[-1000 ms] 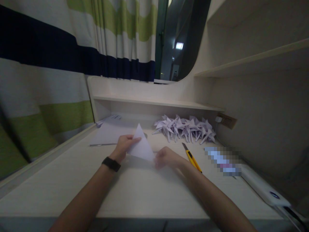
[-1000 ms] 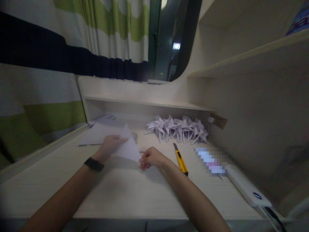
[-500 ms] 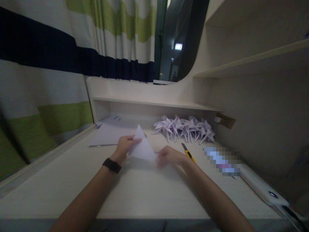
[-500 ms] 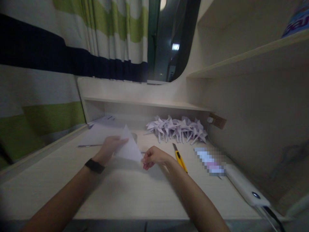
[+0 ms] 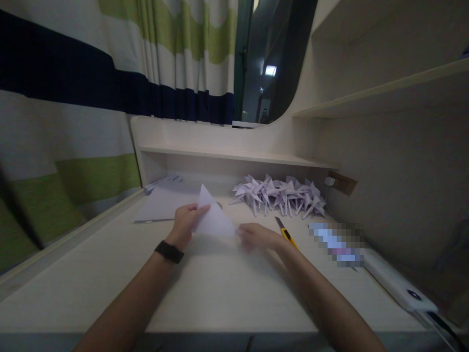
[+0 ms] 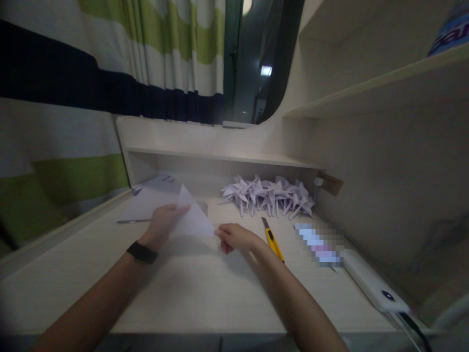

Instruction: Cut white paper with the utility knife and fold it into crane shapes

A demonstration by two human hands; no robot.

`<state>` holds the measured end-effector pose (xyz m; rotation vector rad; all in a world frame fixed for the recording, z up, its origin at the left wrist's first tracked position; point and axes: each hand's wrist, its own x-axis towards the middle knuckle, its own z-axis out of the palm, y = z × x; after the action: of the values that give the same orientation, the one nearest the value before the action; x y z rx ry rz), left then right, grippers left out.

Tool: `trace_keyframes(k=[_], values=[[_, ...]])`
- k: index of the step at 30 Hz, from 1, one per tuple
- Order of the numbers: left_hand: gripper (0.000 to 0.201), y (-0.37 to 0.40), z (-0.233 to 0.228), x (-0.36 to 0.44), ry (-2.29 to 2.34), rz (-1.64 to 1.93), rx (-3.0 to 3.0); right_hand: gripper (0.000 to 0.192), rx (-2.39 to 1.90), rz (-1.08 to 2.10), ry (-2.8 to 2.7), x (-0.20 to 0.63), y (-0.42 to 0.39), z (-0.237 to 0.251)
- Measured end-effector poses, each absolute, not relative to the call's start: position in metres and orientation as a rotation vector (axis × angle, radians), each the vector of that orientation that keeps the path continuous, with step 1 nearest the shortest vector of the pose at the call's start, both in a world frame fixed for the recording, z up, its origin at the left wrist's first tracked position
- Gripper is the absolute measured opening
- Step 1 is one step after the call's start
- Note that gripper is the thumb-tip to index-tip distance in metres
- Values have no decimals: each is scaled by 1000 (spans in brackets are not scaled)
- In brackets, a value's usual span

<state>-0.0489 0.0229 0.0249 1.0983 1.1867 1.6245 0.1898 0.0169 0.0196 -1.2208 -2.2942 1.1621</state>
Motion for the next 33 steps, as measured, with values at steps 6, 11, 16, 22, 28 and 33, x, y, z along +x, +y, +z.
trace_keyframes(k=[6,11,16,22,28,33], values=[[34,25,25,-54,1101,1657,1032,35,-1317,762,-2366,202,29,20],[31,11,24,-27,1159,1565,1166,37,-1173,728,-1886,198,37,15],[29,-2,18,-6,1101,1429,1183,46,-1004,1156,-1706,182,31,5],[32,9,16,-22,818,1300,1168,38,-1056,1333,-1776,190,24,15],[36,12,25,-45,743,812,1587,25,-967,1438,-2196,196,19,19],[28,5,26,-44,729,407,1952,20,-1016,1433,-2299,191,13,20]])
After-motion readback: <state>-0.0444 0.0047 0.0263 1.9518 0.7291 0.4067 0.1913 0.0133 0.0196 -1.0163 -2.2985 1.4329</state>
